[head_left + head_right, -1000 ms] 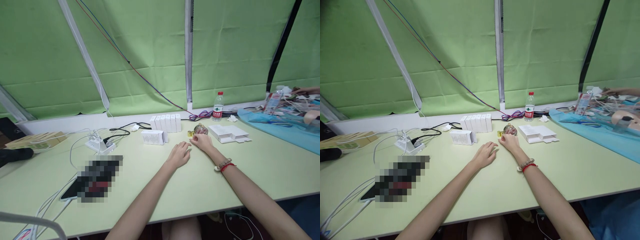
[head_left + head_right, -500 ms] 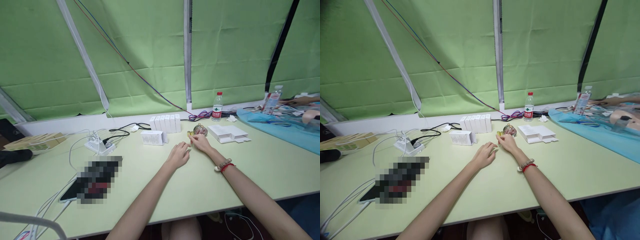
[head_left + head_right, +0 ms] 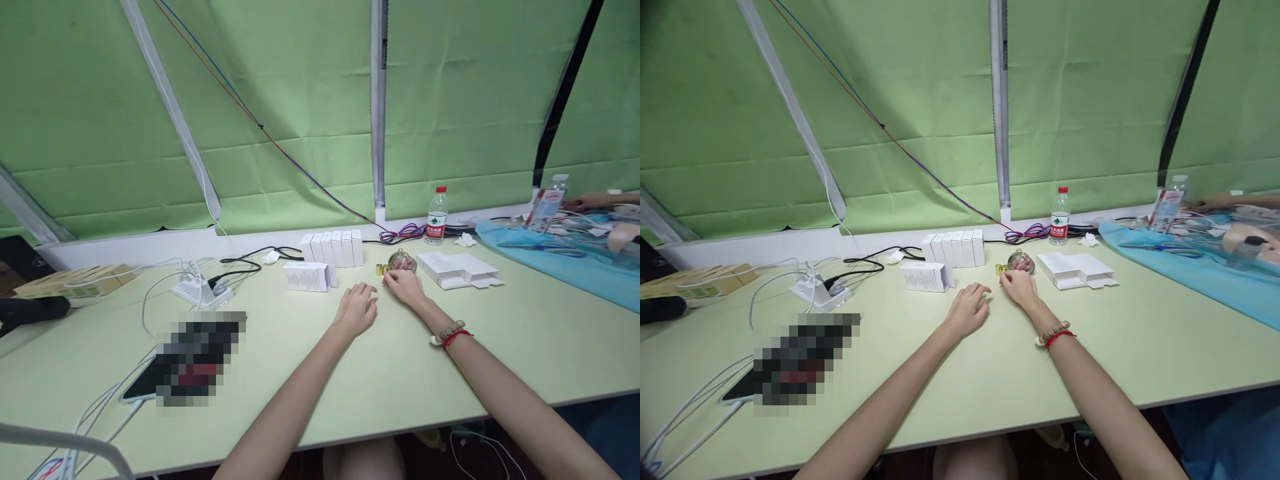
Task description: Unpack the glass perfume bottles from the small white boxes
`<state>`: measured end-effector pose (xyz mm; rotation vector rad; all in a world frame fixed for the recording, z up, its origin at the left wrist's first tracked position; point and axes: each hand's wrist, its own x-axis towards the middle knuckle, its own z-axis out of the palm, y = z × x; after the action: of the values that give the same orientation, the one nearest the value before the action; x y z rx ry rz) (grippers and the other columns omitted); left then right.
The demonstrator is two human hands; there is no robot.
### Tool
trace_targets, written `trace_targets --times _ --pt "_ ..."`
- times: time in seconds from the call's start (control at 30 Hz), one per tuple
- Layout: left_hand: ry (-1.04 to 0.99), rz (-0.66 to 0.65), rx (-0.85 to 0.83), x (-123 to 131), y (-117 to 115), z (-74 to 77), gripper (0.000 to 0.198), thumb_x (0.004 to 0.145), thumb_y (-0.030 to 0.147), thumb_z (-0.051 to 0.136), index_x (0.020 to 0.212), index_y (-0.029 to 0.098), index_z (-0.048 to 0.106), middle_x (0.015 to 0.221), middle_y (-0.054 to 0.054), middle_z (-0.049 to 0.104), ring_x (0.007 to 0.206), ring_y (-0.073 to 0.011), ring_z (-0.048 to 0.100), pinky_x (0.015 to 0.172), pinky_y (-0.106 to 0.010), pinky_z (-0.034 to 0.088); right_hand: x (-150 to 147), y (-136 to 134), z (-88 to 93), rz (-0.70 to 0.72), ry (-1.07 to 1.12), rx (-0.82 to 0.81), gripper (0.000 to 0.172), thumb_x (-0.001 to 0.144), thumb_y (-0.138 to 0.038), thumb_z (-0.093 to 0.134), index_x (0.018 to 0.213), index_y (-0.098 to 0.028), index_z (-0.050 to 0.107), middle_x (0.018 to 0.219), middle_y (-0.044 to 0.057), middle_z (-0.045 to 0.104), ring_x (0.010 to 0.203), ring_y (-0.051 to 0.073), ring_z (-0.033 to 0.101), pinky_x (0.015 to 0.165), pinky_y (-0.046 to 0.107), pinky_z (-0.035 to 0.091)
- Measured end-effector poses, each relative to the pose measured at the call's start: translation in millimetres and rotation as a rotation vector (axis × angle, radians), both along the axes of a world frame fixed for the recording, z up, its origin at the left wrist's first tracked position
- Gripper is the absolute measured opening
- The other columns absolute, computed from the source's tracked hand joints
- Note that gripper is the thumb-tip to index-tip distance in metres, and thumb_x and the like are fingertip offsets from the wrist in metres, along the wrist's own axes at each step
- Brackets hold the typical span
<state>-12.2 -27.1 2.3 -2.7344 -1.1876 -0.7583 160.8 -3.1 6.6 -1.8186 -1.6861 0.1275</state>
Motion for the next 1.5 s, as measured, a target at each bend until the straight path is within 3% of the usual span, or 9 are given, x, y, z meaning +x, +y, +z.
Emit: trace_targets --times 0.23,0.37,0.53,0.77,0.9,1.13,1.33,1.5 --pt "-0.07 0.152 -0.017 -0.7 2.4 0.2 0.023 0.081 0.016 0.038 0.099 0.019 0.051 0.103 -0.005 0.057 0.097 -0.019 0.051 0.086 -0.036 0.038 -2.1 2.1 -3.2 0.001 -0.024 0.008 0.038 0.086 -0.039 0.039 0.071 -0.022 0.069 0.075 0.003 0.068 0.073 0.016 0.059 0.058 0.024 0.03" --pt "-0.104 0.331 -0.058 -4.5 7.2 -2.9 0.026 0.079 0.016 0.038 0.102 0.017 0.051 0.107 -0.008 0.056 0.101 -0.0225 0.05 0.088 -0.039 0.037 -6.0 0.4 -3.2 0.053 -0.032 0.011 0.036 0.085 -0.036 0.041 0.067 -0.021 0.068 0.072 0.002 0.068 0.069 0.015 0.059 0.056 0.023 0.03" --pt "-0.178 0.546 -0.12 -8.2 10.6 -6.1 0.038 0.076 0.022 0.044 0.111 0.008 0.047 0.123 -0.02 0.044 0.115 -0.0306 0.041 0.092 -0.043 0.033 -13.0 1.0 -5.3 0.175 -0.042 0.014 0.038 0.085 -0.035 0.04 0.063 -0.021 0.067 0.068 0.002 0.067 0.066 0.013 0.058 0.057 0.022 0.03" --pt "-0.239 0.657 -0.103 -16.7 13.5 -4.0 0.049 0.074 0.023 0.044 0.121 0.01 0.039 0.135 -0.022 0.033 0.121 -0.0313 0.038 0.093 -0.043 0.033 -30.7 -4.0 -8.9 0.306 -0.129 0.018 0.038 0.086 -0.033 0.04 0.061 -0.018 0.064 0.061 0.002 0.064 0.059 0.012 0.052 0.054 0.023 0.025" --pt "-0.184 0.667 -0.153 -20.0 18.3 -7.2 0.056 0.075 0.024 0.042 0.128 0.008 0.036 0.142 -0.023 0.027 0.123 -0.0337 0.036 0.094 -0.045 0.033 -35.9 -6.8 -8.6 0.326 -0.154 0.011 0.038 0.086 -0.034 0.039 0.061 -0.018 0.063 0.061 0.001 0.062 0.057 0.011 0.049 0.052 0.023 0.022" --pt "-0.173 0.611 -0.114 -16.1 18.3 -11.9 0.058 0.076 0.021 0.04 0.131 0.004 0.034 0.141 -0.024 0.029 0.123 -0.0333 0.038 0.097 -0.048 0.032 -37.9 -5.7 -10.2 0.298 -0.173 -0.019 0.037 0.086 -0.034 0.039 0.063 -0.018 0.062 0.062 0.001 0.062 0.059 0.011 0.049 0.052 0.023 0.021" --pt "-0.203 0.535 0.102 -22.6 21.3 1.1 0.05 0.078 0.018 0.038 0.128 0.014 0.04 0.147 -0.013 0.021 0.134 -0.0283 0.023 0.105 -0.048 0.026 -38.5 -6.2 -9.9 0.276 -0.209 -0.041 0.036 0.086 -0.035 0.039 0.063 -0.018 0.06 0.063 0.001 0.061 0.06 0.011 0.049 0.051 0.023 0.02" --pt "-0.239 0.667 0.172 -54.4 36.9 11.2 0.046 0.085 0.024 0.032 0.13 0.016 0.041 0.147 -0.011 0.024 0.137 -0.0273 0.014 0.106 -0.047 0.025 -38.9 -8.5 -7.9 0.29 -0.223 -0.04 0.035 0.086 -0.035 0.039 0.064 -0.018 0.06 0.067 0.002 0.062 0.064 0.011 0.05 0.052 0.023 0.02"
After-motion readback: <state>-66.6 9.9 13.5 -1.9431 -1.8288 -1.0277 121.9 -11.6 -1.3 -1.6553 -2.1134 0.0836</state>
